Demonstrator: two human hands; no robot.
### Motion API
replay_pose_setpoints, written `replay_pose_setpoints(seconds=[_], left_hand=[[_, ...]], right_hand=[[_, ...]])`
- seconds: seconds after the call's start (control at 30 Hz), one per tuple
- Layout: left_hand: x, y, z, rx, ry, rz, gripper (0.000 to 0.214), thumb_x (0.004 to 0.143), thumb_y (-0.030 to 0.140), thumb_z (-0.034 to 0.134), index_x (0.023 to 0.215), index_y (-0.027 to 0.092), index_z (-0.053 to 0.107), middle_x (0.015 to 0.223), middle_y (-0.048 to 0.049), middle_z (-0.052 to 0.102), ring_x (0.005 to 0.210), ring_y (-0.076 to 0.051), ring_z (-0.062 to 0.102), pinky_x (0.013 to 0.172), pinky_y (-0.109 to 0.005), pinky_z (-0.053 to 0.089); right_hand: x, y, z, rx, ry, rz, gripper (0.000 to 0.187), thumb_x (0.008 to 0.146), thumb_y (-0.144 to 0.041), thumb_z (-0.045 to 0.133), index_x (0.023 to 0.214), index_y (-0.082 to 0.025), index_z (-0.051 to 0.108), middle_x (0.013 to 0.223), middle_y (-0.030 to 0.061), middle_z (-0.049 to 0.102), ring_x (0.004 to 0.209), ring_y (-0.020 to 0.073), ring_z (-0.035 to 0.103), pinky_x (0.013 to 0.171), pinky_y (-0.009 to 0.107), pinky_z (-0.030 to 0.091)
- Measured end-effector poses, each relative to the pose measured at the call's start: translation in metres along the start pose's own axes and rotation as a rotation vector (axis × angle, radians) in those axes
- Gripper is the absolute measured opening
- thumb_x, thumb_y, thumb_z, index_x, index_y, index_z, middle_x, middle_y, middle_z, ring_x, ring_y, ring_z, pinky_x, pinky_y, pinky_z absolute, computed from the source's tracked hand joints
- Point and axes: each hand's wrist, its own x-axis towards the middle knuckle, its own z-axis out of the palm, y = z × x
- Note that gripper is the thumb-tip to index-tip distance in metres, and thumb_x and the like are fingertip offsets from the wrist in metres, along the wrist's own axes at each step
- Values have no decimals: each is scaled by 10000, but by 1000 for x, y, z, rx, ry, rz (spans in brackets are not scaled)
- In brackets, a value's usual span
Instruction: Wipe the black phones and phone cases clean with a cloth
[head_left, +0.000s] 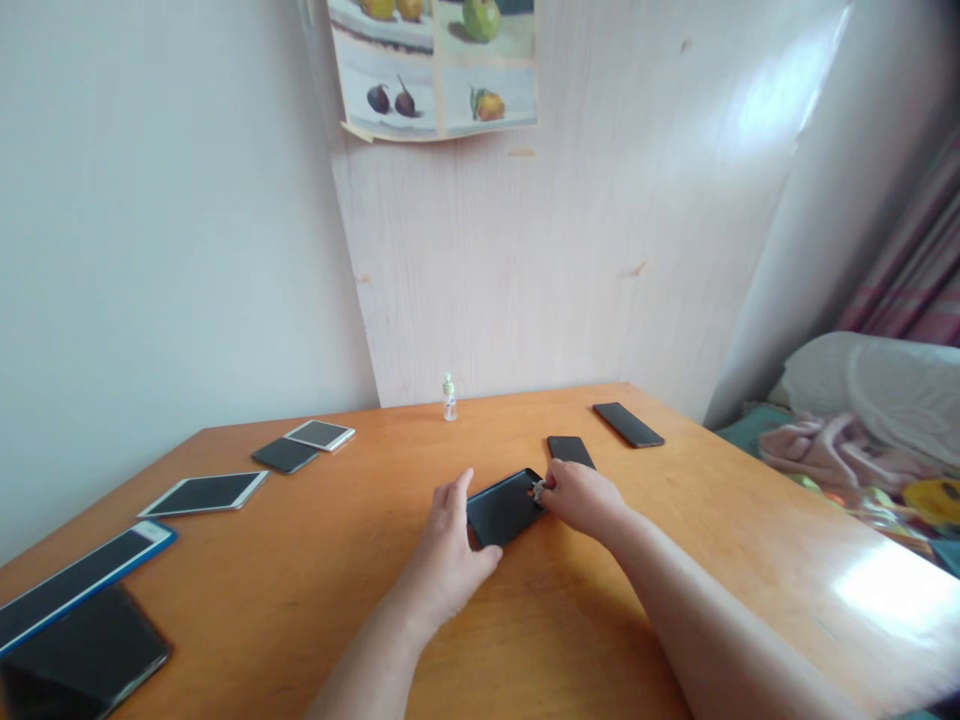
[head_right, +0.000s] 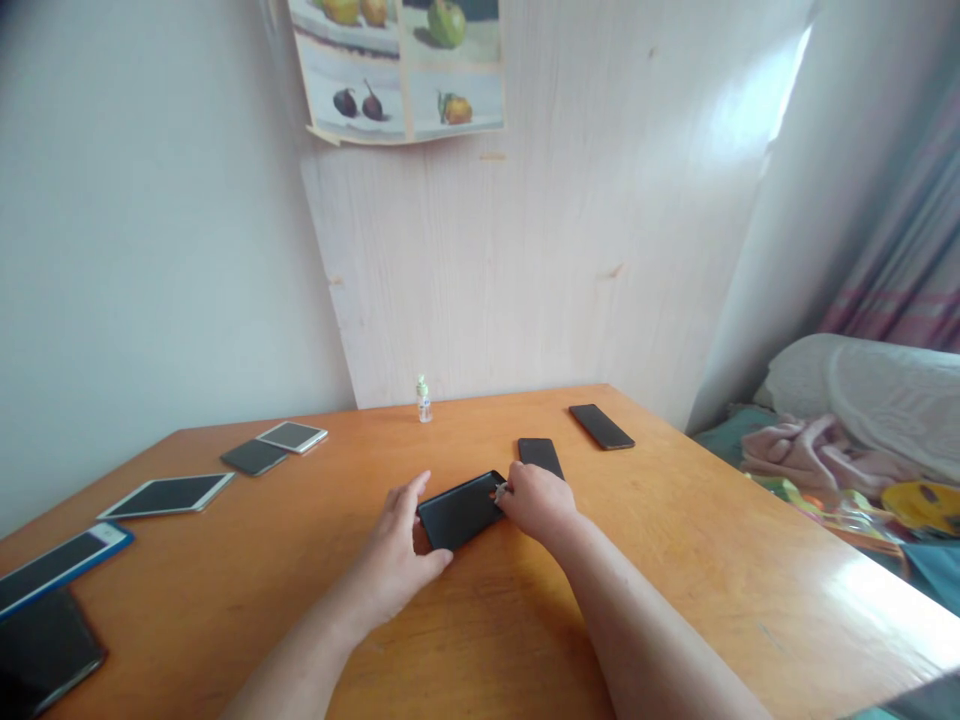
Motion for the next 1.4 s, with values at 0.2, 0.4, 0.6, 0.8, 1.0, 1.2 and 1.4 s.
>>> replay_pose_setpoints(seconds=[0.2,0.4,0.6,0.8,1.0,1.2,1.4], left_hand=[[4,3,-6,-343,16,-384,711,802,323,590,1425,124,310,1230,-157,584,908,-176,646,839,-315,489],[4,6,-13,-245,-105,-429,495,779,279,547,1248,123,517,765,1,634,655,-151,629,674,-273,458],[6,5,-7,-340,-22,-312,413,769,336,561,1142,163,603,818,-13,634,673,-143,624,643,-263,481],[10,-3,-3,-277,60,-154,360,813,348,550,1123,175,609,931,-46,655,760,-154,644,701,-278,530],[12,-12,-4,-201,73,-134,265,842,321,537,1053,195,638,964,-59,700,866,-178,669,798,-304,533],[11,-5,-5,-217,6,-105,276,876,370,514,1039,207,666,1078,-64,708,950,-196,663,841,-307,528],[9,0,-3,-256,-34,-101,292,877,384,503,1043,202,661,987,-49,709,822,-176,663,745,-288,542]], right_hand=[[2,2,0,4,-17,-7,164,852,-344,578,873,-192,635,886,79,693,825,212,638,566,277,283],[0,0,-2,25,-15,-27,136,821,-318,624,840,-186,644,885,79,700,837,209,642,578,275,285],[-2,-1,-7,22,7,-13,211,871,-372,548,877,-191,656,911,95,707,825,210,642,567,271,287],[-7,-13,-9,16,-32,-65,176,828,-328,565,767,-202,673,831,82,708,753,203,639,543,272,277],[-33,-44,9,106,-107,-395,113,758,-302,600,753,-223,681,738,25,692,659,154,586,524,250,252],[-40,-58,13,291,-49,-417,130,804,-258,539,799,-217,662,742,-2,676,645,121,544,561,232,281],[-23,-41,-3,171,102,-108,155,840,-292,515,862,-220,650,851,36,700,756,163,600,598,263,287]])
